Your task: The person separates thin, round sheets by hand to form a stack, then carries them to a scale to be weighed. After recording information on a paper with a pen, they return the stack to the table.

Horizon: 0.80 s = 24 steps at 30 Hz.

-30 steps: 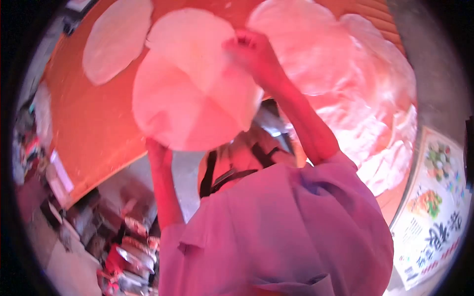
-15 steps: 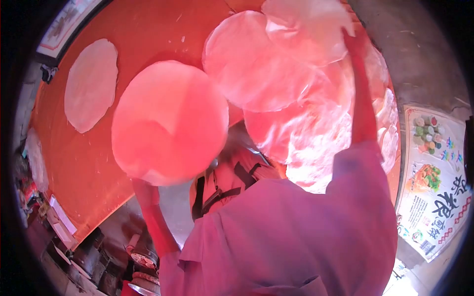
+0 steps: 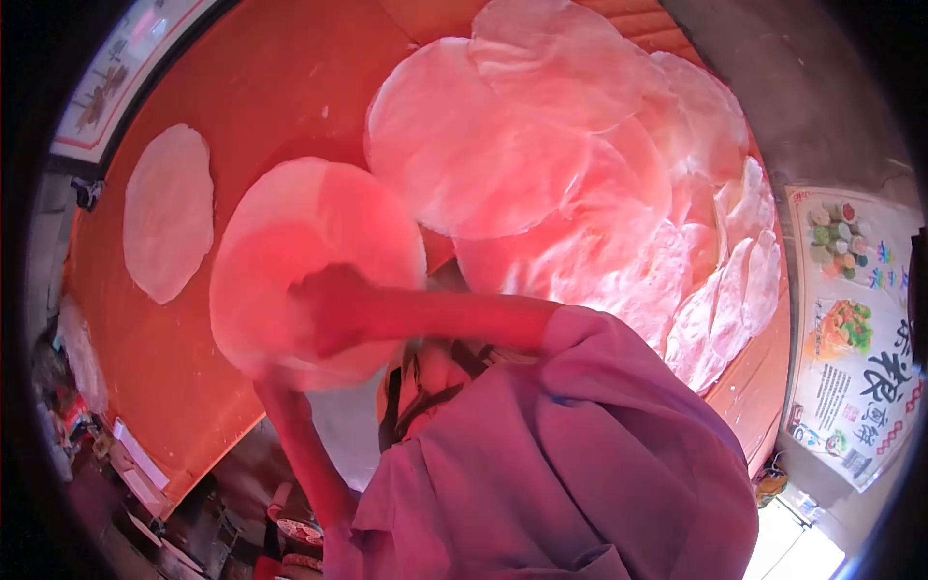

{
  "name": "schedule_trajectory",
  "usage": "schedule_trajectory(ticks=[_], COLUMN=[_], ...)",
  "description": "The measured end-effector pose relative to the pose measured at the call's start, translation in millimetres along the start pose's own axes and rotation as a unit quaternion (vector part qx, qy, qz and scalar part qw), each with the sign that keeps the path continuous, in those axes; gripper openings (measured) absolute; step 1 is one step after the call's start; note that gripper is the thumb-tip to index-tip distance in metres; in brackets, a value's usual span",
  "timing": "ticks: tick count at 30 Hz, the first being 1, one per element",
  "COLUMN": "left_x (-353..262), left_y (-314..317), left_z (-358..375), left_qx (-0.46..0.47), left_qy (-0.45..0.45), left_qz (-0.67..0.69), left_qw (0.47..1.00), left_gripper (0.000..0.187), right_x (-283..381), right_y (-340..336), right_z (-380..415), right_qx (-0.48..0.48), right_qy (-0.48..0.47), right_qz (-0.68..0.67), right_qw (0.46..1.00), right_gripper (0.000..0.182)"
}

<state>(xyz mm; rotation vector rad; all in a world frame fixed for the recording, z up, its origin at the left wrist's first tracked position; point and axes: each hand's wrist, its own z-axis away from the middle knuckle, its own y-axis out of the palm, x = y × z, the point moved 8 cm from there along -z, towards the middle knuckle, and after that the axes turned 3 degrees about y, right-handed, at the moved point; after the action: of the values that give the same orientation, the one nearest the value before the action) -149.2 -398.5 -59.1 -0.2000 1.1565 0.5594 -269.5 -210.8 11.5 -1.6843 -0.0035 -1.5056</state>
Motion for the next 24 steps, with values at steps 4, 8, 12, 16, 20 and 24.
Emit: schedule_trajectory(ticks=[4, 8, 12, 16, 20, 24], left_x=[-5, -13, 24, 51, 66, 68], left_y=[14, 14, -28, -49, -58, -43], left_z=[3, 12, 2, 0, -6, -5], left_qx=[0.007, -0.051, -0.017, -0.046, -0.063, -0.031], left_qy=[-0.034, -0.080, -0.063, -0.108, -0.139, -0.159], left_qz=[-0.039, -0.069, 0.049, 0.111, 0.141, 0.156], left_qw=[0.999, 0.993, 0.997, 0.987, 0.978, 0.974], left_gripper=[0.047, 0.048, 0.050, 0.052, 0.055, 0.057], right_x=[7, -34, -127, -208, -347, -419], right_y=[38, 38, -100, -312, -485, -579], right_z=[-2, -24, -62, 10, 126, 220], right_qx=[0.027, -0.063, -0.110, -0.185, -0.364, -0.453], right_qy=[-0.046, -0.054, -0.125, -0.031, 0.229, 0.167], right_qz=[-0.048, -0.142, -0.352, -0.238, -0.096, -0.239], right_qw=[0.997, 0.986, 0.921, 0.953, 0.898, 0.842], right_gripper=[0.024, 0.020, 0.021, 0.026, 0.038, 0.028])
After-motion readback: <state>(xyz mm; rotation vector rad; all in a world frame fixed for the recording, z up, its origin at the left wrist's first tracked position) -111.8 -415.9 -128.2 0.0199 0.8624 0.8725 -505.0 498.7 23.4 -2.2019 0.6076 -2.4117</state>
